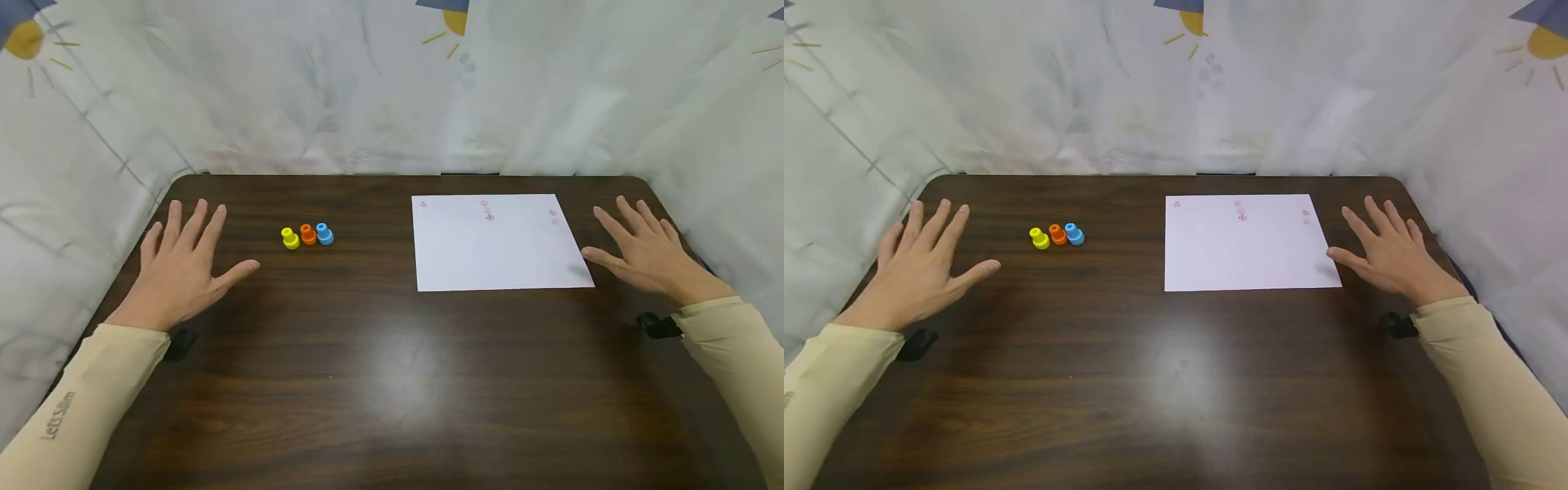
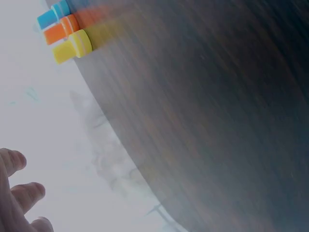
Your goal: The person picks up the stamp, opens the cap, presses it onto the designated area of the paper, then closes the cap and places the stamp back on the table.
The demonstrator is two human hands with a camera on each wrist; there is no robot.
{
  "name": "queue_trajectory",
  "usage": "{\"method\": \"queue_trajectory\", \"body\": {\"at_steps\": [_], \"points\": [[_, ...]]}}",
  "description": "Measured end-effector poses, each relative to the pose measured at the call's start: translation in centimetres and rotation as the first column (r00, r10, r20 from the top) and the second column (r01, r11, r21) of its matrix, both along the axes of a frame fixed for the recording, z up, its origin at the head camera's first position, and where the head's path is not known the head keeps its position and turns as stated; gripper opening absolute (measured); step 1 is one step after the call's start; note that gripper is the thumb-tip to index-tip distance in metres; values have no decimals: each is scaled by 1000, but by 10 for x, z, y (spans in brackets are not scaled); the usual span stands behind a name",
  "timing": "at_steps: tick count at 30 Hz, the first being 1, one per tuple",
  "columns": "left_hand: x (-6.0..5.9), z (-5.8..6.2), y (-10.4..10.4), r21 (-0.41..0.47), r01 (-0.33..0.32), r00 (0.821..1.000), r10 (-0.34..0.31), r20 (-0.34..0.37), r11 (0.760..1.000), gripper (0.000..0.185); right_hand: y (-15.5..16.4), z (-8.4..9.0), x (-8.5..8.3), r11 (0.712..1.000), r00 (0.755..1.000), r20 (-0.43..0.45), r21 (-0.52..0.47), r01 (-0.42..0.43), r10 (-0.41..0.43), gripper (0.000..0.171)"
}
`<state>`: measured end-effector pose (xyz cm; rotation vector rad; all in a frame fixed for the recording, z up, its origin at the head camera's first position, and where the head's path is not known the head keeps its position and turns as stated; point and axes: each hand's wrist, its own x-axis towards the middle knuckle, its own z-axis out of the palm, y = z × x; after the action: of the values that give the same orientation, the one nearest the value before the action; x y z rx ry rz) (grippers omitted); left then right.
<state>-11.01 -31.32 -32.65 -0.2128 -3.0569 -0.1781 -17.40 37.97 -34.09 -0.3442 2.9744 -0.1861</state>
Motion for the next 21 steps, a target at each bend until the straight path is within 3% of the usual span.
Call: {"method": "queue_trajectory", "body": {"at_steps": [9,21], "points": [[-3,-3,8,22,13,1000,-13,-3,1000,105,2,-8,1,1000,998,69,21,-12,11,88],[-1,-4,18,78,35,999,-34,-13,996,103,-16,-6,-13,991,989,142,120,-62,45,99]]}}
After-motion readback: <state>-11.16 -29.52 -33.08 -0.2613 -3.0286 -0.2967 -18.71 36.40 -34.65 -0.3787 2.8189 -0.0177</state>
